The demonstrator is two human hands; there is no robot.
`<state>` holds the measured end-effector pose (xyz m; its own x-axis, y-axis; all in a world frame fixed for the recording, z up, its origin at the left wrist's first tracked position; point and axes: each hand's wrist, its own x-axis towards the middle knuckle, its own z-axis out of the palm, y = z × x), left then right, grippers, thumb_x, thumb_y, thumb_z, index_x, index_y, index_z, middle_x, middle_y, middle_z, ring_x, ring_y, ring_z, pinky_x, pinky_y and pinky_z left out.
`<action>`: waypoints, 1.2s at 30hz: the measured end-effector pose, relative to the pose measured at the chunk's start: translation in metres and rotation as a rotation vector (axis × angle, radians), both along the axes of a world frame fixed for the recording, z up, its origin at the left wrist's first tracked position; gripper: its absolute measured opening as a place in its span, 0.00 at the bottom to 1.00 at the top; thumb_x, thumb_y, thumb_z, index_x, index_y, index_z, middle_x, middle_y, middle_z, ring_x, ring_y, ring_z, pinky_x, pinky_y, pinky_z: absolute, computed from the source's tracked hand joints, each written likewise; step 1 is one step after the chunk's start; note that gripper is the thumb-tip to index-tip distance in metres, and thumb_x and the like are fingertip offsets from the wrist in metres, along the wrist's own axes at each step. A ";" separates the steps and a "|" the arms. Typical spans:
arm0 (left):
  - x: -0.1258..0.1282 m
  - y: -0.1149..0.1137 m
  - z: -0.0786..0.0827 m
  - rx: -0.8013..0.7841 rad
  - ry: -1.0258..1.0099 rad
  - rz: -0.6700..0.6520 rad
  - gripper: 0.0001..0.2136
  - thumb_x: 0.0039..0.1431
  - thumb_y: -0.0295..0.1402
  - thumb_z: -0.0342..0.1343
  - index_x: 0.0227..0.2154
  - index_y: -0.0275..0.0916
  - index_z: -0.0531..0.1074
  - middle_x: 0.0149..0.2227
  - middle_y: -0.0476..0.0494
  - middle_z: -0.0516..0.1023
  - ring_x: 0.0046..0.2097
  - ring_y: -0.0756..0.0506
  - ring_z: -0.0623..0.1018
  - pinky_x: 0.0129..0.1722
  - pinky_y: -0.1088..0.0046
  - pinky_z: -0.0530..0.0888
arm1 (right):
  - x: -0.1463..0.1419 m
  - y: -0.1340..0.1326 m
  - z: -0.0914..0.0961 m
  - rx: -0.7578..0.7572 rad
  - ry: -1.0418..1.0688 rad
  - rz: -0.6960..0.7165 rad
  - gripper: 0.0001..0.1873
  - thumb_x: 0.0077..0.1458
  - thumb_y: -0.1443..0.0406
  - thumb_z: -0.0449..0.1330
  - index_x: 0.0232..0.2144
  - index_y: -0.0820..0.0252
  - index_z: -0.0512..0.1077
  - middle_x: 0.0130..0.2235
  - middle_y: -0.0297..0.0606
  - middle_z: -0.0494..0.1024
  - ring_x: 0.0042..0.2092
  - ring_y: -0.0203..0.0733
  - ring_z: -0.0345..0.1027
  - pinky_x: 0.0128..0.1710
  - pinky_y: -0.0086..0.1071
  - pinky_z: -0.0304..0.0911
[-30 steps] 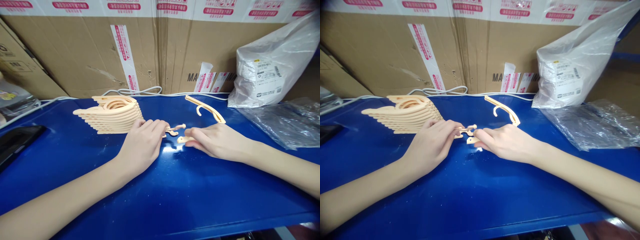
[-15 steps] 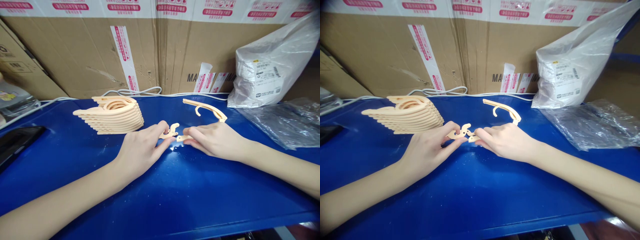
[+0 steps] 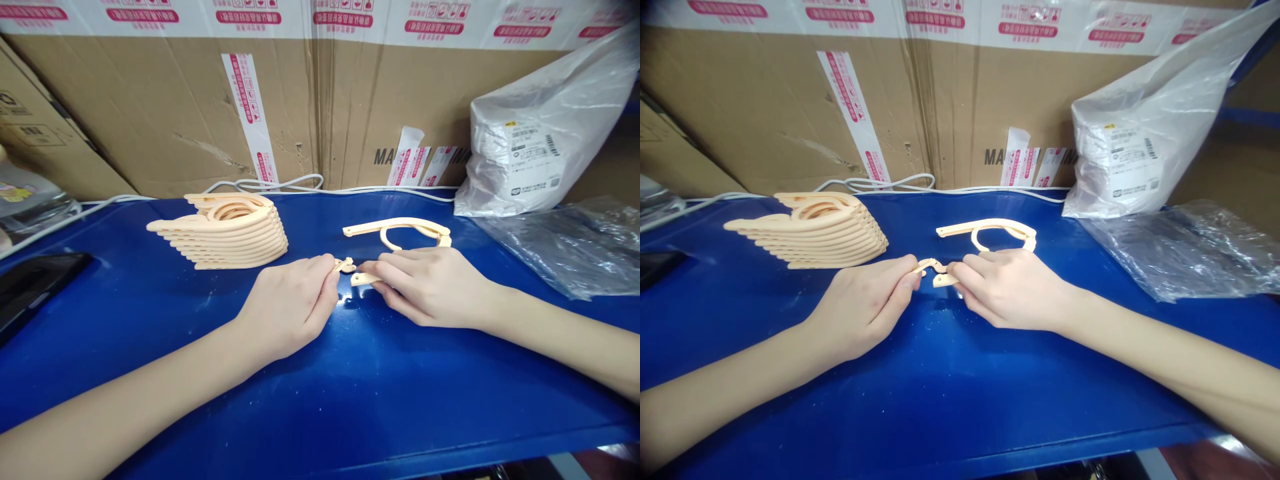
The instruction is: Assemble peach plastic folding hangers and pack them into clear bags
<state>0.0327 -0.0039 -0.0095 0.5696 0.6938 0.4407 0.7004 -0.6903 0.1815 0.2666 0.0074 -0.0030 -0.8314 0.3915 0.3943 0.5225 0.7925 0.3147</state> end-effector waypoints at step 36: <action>0.002 -0.003 0.007 -0.163 0.219 0.040 0.12 0.66 0.43 0.52 0.34 0.39 0.67 0.24 0.52 0.73 0.24 0.45 0.74 0.23 0.74 0.58 | 0.002 -0.002 -0.006 -0.041 -0.020 -0.003 0.16 0.70 0.63 0.47 0.50 0.61 0.71 0.28 0.31 0.75 0.23 0.35 0.69 0.20 0.32 0.47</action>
